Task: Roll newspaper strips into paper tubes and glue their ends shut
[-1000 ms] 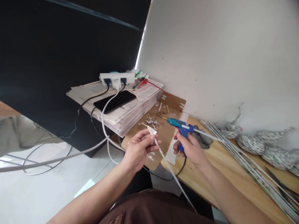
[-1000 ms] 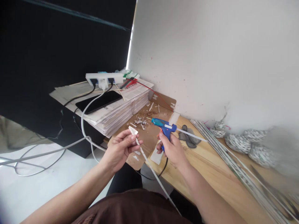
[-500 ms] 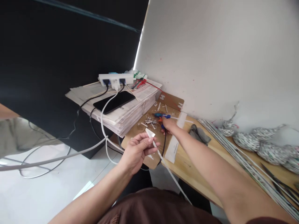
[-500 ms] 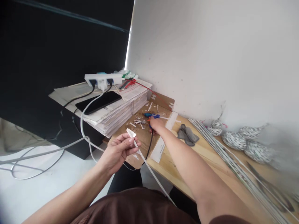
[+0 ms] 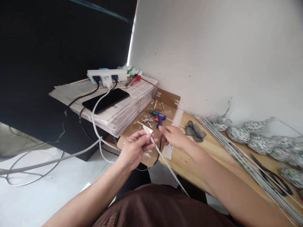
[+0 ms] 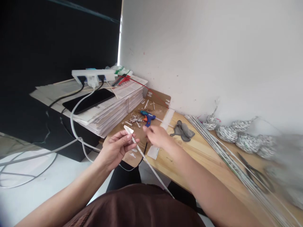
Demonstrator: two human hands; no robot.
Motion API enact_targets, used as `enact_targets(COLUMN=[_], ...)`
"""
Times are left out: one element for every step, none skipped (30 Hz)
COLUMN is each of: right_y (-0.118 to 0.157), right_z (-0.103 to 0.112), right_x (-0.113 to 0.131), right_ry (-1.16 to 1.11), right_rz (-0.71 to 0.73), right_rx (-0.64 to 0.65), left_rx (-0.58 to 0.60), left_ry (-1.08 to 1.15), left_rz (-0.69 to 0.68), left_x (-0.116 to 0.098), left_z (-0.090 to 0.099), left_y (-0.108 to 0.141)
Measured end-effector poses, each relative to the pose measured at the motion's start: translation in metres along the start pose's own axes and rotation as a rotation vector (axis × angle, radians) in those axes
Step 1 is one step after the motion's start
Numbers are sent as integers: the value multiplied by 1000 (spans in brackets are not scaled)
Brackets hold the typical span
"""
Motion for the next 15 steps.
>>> enact_targets(right_y=[17,33,46,57,64,70,74,76,78,80,81,83,85,86,88], right_z=[-9,-18,-26,-32,-36,-38,-39,-37,-35,-32,-29,-26,-24,-22,-21], right_x=[-2,-4,-6,-9,-11,-13,-16,-18,-20,-22,-23,-24,-26,-27,-29], right_ry=[-173,-323,-443,-499,-523,-521,-498,-469,-444,-428,-426,-442,-477,-532,-603], right_rz=[44,81,103,135,152,161,161,153,145,140,137,133,129,124,115], right_rx=[122,199,206,186,144,94,54,26,12,11,22,40,66,102,149], left_rx=[5,13,22,33,41,48,54,61,69,76,81,86,88,89,93], left_ry=[5,9,12,14,16,20,24,29,33,35,35,32,28,22,16], left_rz=[0,3,10,22,35,50,64,75,86,95,105,113,118,123,126], left_x=[1,2,4,6,9,11,14,16,18,19,20,21,22,22,23], left_z=[-1,-3,-5,-8,-11,-13,-16,-19,-21,-23,-25,-26,-27,-29,-30], left_y=[-2,-4,-5,-7,-9,-10,-11,-11,-11,-12,-12,-12,-11,-11,-11])
Point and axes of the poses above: each hand's wrist, its own y-axis away from the middle knuckle, its own z-axis out of the back of the hand, x = y × z, the point moved 1 cm from there along -y, towards the middle knuckle, and after that the axes turned 8 degrees about x, right-handed, at the moved point
